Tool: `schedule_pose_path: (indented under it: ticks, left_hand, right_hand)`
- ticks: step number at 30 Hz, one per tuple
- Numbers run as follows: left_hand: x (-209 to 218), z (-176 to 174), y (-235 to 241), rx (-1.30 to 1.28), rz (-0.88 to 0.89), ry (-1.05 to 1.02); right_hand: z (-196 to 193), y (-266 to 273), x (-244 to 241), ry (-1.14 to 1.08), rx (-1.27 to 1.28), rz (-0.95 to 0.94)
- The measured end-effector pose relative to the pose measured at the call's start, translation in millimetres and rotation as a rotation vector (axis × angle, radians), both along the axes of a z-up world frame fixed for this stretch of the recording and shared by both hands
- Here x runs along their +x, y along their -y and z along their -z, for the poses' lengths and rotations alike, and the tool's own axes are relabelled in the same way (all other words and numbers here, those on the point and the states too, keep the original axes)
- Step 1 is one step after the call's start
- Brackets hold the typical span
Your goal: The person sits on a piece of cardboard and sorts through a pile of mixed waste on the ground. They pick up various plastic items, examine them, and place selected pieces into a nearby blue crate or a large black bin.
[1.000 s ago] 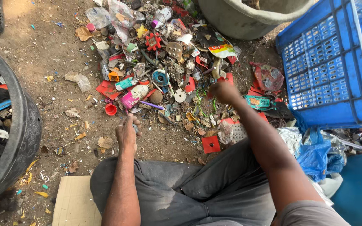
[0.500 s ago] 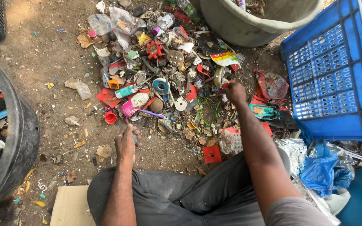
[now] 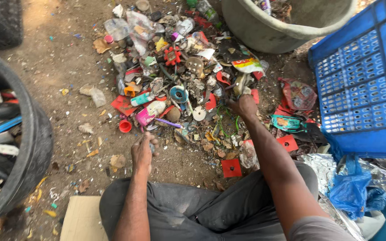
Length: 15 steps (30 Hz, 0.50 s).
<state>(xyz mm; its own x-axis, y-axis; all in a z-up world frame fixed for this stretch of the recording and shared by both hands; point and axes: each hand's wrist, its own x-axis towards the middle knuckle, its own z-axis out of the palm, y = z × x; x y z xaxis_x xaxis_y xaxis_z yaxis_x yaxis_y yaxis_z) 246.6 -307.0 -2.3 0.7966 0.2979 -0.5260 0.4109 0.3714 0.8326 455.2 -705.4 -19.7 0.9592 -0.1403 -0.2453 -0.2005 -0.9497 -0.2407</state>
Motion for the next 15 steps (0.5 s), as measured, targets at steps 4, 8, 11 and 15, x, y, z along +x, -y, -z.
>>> schedule_pose_path:
  ticks: [4,8,11,15]
  left_hand:
    - [0,4,-8,-0.062,-0.022,-0.001]
    - [6,1,1,-0.063,0.023,0.022]
    - [6,-16,3,0.077,0.134,-0.021]
    - [-1,-43,16,0.379,0.371,0.052]
  right_hand:
    - [10,-12,-2,0.345,-0.019,0.090]
    - [-59,-2,-12,0.464,-0.110,-0.012]
    - [-118,-12,-34,0.584,-0.038,-0.048]
    - [-182,-46,-74,0.580,0.199,-0.329]
